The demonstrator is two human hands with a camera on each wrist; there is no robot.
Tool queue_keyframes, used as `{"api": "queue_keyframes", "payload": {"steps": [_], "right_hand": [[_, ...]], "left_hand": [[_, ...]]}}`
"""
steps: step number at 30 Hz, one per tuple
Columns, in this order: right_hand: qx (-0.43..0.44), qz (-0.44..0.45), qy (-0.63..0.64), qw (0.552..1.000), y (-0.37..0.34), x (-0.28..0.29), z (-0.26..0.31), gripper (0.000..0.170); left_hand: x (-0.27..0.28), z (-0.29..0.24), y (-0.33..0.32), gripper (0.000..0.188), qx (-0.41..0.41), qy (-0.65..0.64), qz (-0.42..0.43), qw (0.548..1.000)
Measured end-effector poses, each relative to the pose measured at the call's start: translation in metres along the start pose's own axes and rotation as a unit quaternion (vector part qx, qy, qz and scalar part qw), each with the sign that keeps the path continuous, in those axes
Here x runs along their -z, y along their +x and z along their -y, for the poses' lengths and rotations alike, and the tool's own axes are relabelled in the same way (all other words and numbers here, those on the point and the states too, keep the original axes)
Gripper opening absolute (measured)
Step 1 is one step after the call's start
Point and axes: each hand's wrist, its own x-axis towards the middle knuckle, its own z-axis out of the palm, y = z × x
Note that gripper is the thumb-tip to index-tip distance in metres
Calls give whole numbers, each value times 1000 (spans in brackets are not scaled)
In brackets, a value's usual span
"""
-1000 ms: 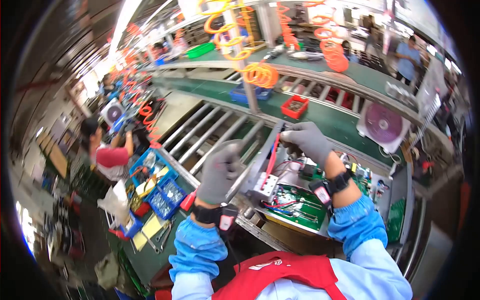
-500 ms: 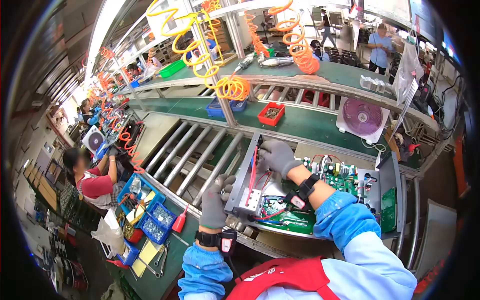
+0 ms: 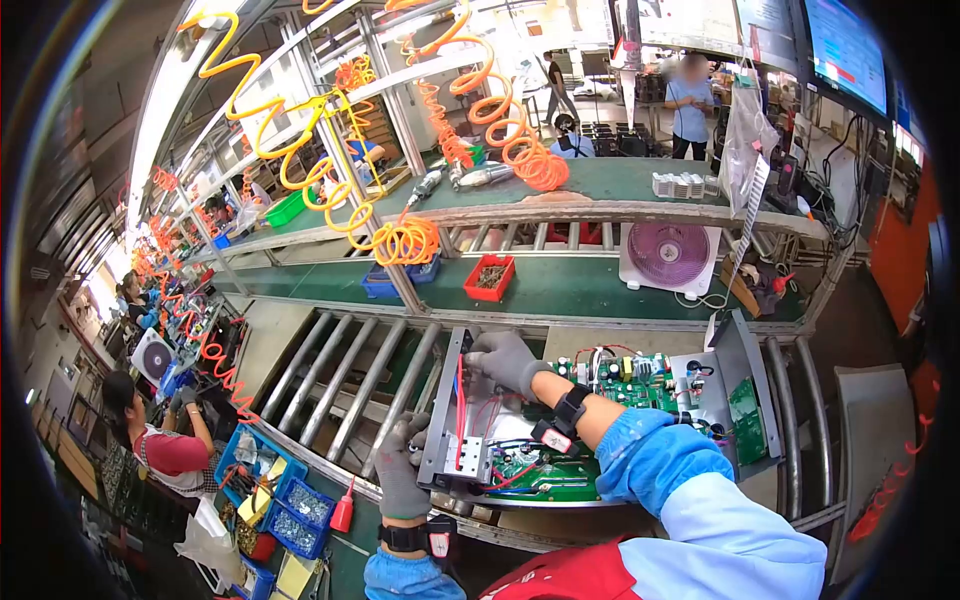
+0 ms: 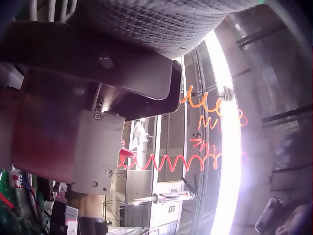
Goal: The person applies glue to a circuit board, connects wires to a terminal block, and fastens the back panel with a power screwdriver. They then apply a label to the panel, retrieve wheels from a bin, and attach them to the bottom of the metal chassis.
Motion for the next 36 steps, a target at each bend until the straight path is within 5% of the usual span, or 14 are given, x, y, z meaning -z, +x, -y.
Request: {"api": "queue_keyframes", "payload": {"steps": [3, 9, 12, 18, 22, 26, 30, 32, 33, 36], "right_hand": [[2, 19, -24, 1000, 1, -1, -2, 29], [-45, 13, -19, 999, 4, -4, -1, 33], [-7, -40, -9, 999, -9, -2, 8, 42], [-59, 6, -30, 998, 1, -5, 0, 38], [5, -110, -72, 991, -12, -10, 9, 36], [-24, -16, -79, 996, -2, -8, -3, 47], [-31, -13, -136, 990, 6, -6, -6, 47], [-19, -105, -94, 990, -22, 13, 41, 39], [47, -146, -44, 987, -22, 12, 41, 31], [73, 99, 201, 972, -47, 15, 81, 21]], "left_hand": [[23, 5, 7, 42, 39, -26, 74, 996], [0, 2, 0, 36, -23, -2, -17, 1000], [12, 7, 6, 34, -6, -5, -3, 1000], [4, 5, 4, 27, -48, 83, -18, 995], [-8, -1, -4, 24, -82, 120, -28, 989], [10, 6, 7, 28, -63, 121, -15, 991], [1, -7, 3, 33, -125, 233, -31, 964], [0, -21, 1, 30, -28, 128, -17, 991], [-3, -28, 2, 29, -44, 104, 19, 993], [-27, -52, -5, 28, -47, 79, 56, 994]]}}
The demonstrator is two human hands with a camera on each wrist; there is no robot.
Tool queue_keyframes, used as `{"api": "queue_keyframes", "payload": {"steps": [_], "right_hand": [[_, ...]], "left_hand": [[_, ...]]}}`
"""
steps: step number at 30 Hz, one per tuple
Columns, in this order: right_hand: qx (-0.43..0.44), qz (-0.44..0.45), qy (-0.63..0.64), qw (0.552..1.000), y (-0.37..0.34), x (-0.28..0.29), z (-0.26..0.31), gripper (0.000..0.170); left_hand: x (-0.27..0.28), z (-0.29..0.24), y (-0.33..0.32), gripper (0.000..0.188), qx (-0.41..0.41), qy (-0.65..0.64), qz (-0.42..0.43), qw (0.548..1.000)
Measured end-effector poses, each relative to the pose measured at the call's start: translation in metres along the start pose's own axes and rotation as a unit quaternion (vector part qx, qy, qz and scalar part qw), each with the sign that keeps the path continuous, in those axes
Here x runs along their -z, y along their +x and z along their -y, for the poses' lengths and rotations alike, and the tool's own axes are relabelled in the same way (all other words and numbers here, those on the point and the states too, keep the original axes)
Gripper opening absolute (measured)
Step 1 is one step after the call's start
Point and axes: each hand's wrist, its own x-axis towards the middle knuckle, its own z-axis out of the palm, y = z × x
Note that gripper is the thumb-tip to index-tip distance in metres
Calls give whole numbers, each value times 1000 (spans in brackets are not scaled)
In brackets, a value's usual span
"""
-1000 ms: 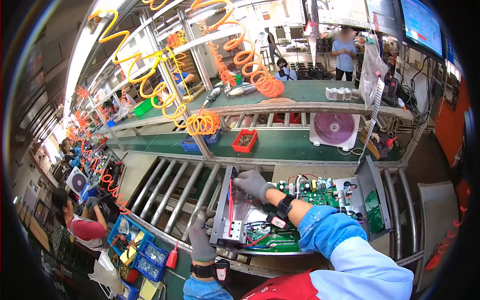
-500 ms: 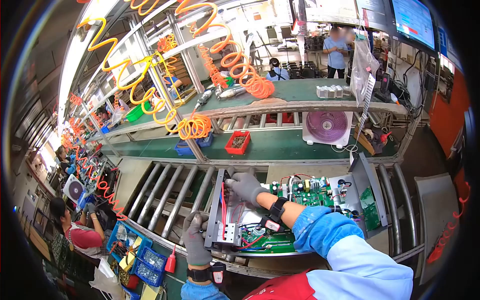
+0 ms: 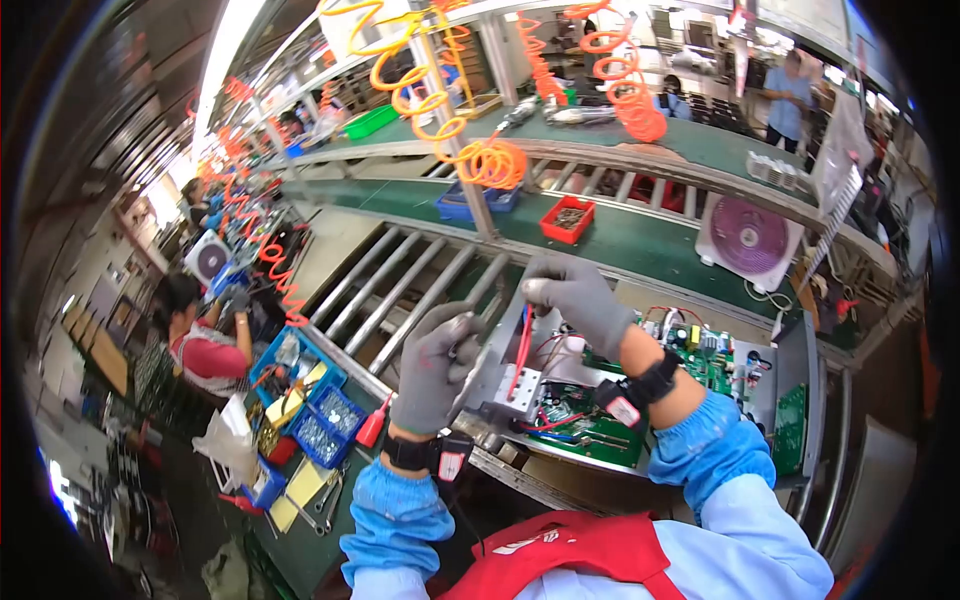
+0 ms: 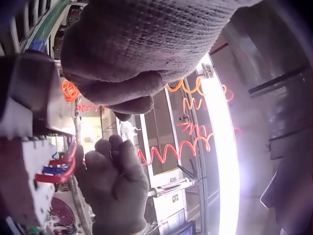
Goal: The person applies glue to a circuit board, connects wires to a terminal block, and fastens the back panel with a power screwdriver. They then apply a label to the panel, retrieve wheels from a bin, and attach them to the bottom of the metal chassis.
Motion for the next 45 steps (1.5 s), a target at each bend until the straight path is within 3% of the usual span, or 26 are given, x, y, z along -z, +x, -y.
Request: {"api": "queue_keyframes", "payload": {"steps": [2, 7, 13, 16, 17, 20, 21, 24, 29, 33, 36, 40, 45], "right_hand": [[-26, 94, 14, 995, -13, -13, 23, 26], [-71, 99, 16, 992, -23, -17, 45, 30], [-82, 170, 69, 979, -24, 5, 44, 24], [-83, 29, -55, 995, -3, 25, 16, 21], [-107, -43, -124, 986, 2, 28, 4, 33], [-83, -77, -350, 930, 15, 29, -41, 38], [-85, -83, -356, 927, 18, 26, -53, 38], [-83, -102, -364, 922, 25, 18, -71, 37], [-53, -116, -350, 928, 19, 13, -71, 31], [-22, -134, -393, 909, 16, 8, -74, 32], [-108, -61, -287, 950, 25, 17, -78, 34], [-114, -66, -269, 954, 24, 18, -74, 38], [-100, -96, -201, 970, 19, 15, -72, 40]], "left_hand": [[-8, -8, -1, 28, -1, -5, 37, 999], [-26, -14, -7, 23, 12, -4, 84, 996], [-46, -21, -10, 27, 8, 127, 65, 990], [-26, -12, 3, 26, -2, 104, -23, 994], [1, -1, 15, 26, 17, -24, -9, 1000], [25, 29, 31, 26, 17, -106, -58, 993], [45, 47, 37, 30, -7, -53, -18, 998], [30, 47, 21, 31, 49, -123, -76, 988], [53, 66, 22, 32, 83, -142, -36, 986], [41, 68, 22, 40, 79, -149, -56, 984], [46, 73, 23, 45, 73, -136, -42, 987], [43, 71, 21, 45, 83, -138, -62, 985], [65, 79, 21, 42, 118, -137, -14, 983]]}}
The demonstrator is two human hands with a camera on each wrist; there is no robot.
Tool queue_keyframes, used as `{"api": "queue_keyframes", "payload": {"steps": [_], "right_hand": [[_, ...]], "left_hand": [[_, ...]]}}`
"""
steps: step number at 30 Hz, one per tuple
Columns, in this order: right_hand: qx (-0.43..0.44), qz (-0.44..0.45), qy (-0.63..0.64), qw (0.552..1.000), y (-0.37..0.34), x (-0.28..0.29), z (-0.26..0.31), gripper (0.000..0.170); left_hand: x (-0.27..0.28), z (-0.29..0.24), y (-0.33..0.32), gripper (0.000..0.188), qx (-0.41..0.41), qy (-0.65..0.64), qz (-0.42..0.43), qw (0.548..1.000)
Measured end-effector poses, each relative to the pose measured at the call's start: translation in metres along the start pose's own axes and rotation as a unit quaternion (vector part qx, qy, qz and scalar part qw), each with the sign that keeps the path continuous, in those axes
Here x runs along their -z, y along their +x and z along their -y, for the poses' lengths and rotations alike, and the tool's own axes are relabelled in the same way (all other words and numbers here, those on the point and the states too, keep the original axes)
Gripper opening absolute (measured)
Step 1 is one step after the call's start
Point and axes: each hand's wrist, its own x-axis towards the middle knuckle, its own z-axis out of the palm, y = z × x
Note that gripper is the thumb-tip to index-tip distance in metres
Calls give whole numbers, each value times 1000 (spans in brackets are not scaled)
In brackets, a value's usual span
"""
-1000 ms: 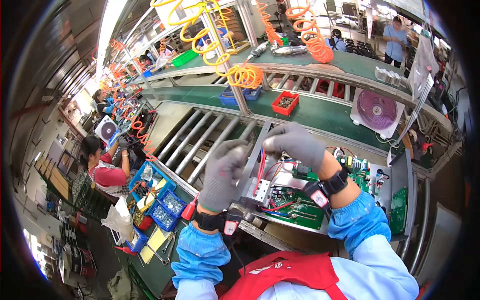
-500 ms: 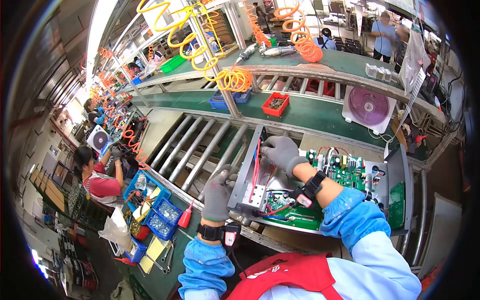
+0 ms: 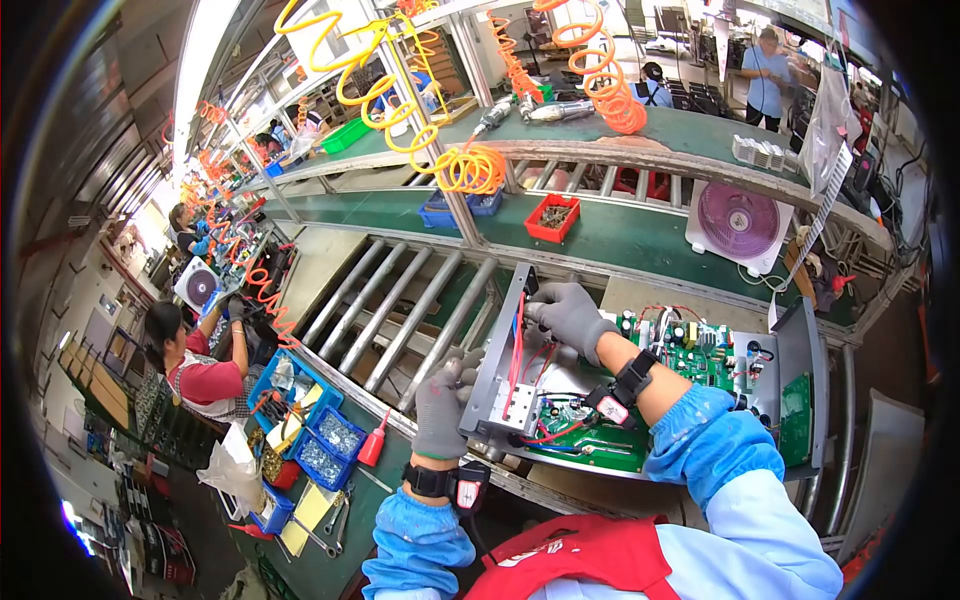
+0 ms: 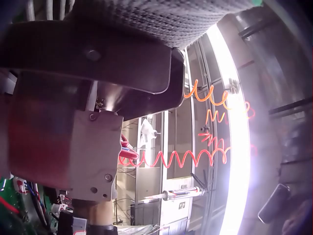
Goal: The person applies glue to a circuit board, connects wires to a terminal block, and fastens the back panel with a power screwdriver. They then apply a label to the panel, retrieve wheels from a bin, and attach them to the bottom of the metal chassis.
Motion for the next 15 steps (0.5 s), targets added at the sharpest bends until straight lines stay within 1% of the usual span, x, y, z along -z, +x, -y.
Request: {"api": "queue_keyframes", "payload": {"steps": [2, 3, 4, 5, 6, 8, 9, 11, 12, 14, 15], "right_hand": [[-38, 22, 24, 999, -2, 3, 6, 39], [-58, 33, 36, 997, -3, 5, 9, 39], [-56, 38, 15, 998, 0, 3, 6, 39], [-54, 44, -7, 998, 6, 1, 0, 40], [-53, 49, -29, 997, 8, 1, -2, 40], [-29, 26, -57, 998, 7, 1, -5, 41], [-17, 16, -71, 997, 7, 0, -4, 42], [-13, 7, -50, 999, 2, -2, -1, 46], [-12, 3, -40, 999, 1, -3, 0, 47], [-24, 20, -45, 998, 7, -5, -8, 43], [-30, 28, -49, 998, 8, -3, -5, 41]], "left_hand": [[9, -1, 2, 41, 26, -27, 59, 998], [-6, -3, -5, 39, -7, 17, 5, 1000], [-35, -7, -17, 38, -41, 60, -48, 996], [-51, -8, -23, 36, -73, 104, -100, 987], [-52, -7, -19, 36, -77, 60, -108, 989], [-48, -1, -9, 35, -83, -29, -127, 988], [-44, 0, -6, 35, -81, -25, -124, 989], [-35, 1, -2, 36, -79, -16, -119, 990], [-35, 0, -6, 36, -74, -3, -102, 992], [-36, -2, -13, 35, -62, 24, -67, 996], [-34, -3, -13, 34, -59, 31, -65, 996]]}}
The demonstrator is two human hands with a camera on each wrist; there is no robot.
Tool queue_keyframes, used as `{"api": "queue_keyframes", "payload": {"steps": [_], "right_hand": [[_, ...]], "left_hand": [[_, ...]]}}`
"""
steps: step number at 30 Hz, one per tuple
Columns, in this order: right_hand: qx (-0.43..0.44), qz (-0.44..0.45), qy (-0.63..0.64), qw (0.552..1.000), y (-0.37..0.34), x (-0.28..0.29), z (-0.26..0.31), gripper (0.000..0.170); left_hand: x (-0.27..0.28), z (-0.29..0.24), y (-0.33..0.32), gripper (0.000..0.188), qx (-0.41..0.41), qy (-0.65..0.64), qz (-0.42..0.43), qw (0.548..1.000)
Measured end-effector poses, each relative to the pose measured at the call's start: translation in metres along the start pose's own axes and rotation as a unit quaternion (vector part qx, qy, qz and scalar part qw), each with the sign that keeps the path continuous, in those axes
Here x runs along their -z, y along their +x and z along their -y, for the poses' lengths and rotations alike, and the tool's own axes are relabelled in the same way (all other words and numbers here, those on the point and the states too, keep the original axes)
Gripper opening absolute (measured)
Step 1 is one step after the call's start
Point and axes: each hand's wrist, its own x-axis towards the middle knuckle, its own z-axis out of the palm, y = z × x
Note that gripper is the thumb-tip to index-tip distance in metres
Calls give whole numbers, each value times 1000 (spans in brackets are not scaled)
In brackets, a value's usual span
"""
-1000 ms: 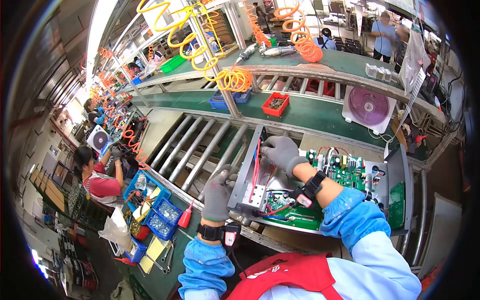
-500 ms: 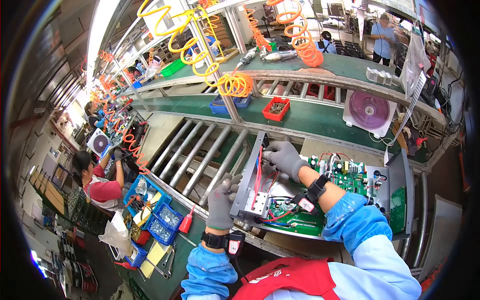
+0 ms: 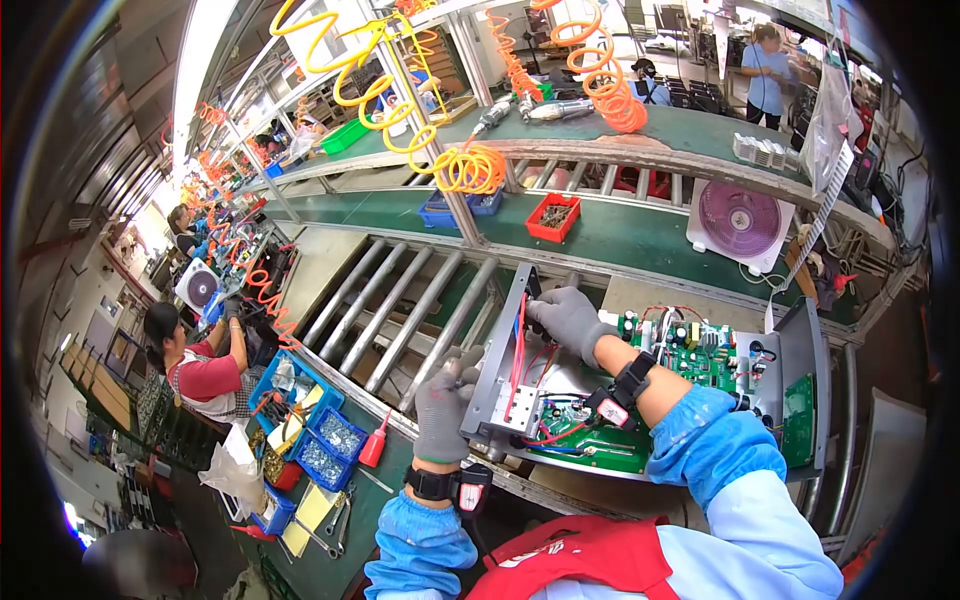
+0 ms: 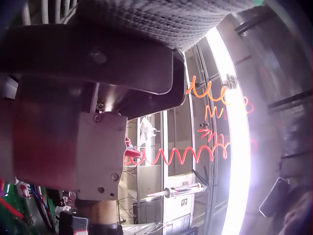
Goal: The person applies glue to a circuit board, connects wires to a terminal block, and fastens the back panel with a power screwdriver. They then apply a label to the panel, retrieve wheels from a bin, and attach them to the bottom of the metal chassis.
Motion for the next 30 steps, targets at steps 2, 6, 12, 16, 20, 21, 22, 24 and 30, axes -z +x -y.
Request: {"api": "queue_keyframes", "payload": {"steps": [2, 6, 12, 16, 20, 21, 22, 24, 30], "right_hand": [[-22, -41, -38, 998, -5, 5, 6, 36], [-3, -68, 21, 997, -4, 9, 3, 31], [-40, -60, 16, 997, 6, 1, -5, 35], [-6, -99, 16, 995, 0, 0, 2, 35], [50, -20, -113, 992, -5, 20, 9, 33], [48, -67, -132, 988, -18, 27, 28, 32], [47, -113, -149, 981, -32, 32, 46, 32], [89, -40, 8, 995, -53, 36, 69, 28], [107, 168, 227, 953, -88, 32, 103, 32]], "left_hand": [[3, -2, 1, 33, 5, 14, 3, 1000], [-17, -4, -13, 34, -45, 97, -48, 993], [-23, -6, -19, 37, -47, 118, -45, 991], [-23, -10, -21, 37, -66, 133, -50, 988], [-14, -20, -16, 32, -88, 118, -9, 989], [-26, -27, -21, 27, -90, 101, -22, 991], [-30, -33, -23, 26, -85, 92, 12, 992], [-33, -44, -25, 25, -78, 72, 78, 991], [-57, -62, -40, 24, -36, 113, 134, 984]]}}
